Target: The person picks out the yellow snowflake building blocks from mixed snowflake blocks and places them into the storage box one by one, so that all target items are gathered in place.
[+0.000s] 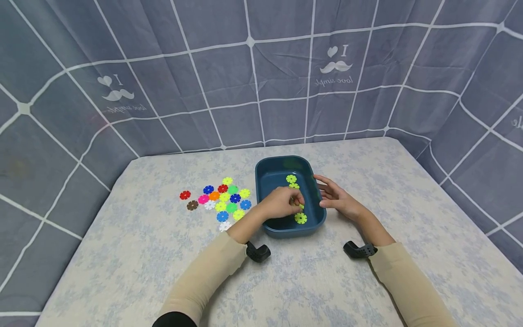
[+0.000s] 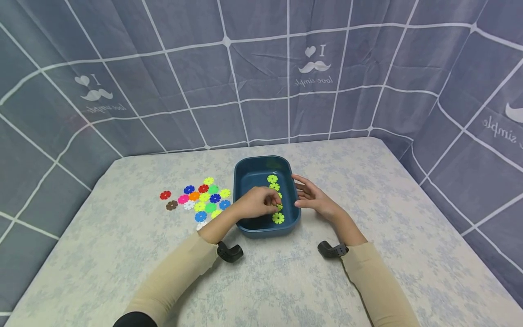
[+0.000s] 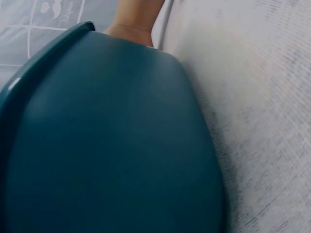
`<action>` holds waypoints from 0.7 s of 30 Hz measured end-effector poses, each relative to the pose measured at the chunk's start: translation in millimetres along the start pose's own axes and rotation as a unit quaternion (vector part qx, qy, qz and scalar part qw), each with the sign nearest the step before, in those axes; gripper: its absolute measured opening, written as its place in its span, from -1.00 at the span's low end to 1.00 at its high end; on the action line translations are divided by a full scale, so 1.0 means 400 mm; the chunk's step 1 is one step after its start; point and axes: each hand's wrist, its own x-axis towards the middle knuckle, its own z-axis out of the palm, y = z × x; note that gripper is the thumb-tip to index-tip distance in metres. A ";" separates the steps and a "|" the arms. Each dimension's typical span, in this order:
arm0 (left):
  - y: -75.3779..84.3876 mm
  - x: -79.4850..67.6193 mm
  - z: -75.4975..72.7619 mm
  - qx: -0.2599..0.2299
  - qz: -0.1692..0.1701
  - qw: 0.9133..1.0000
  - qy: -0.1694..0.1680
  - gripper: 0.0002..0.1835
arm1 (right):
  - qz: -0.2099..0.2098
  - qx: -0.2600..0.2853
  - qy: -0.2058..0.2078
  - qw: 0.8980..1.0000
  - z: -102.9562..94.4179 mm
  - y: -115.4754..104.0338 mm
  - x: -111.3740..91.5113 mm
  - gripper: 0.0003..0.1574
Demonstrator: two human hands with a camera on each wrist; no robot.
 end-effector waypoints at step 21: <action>-0.015 -0.051 -0.081 -0.044 -0.005 0.996 0.081 -0.91 | -0.004 0.014 -0.002 1.000 -0.003 0.009 0.005 0.04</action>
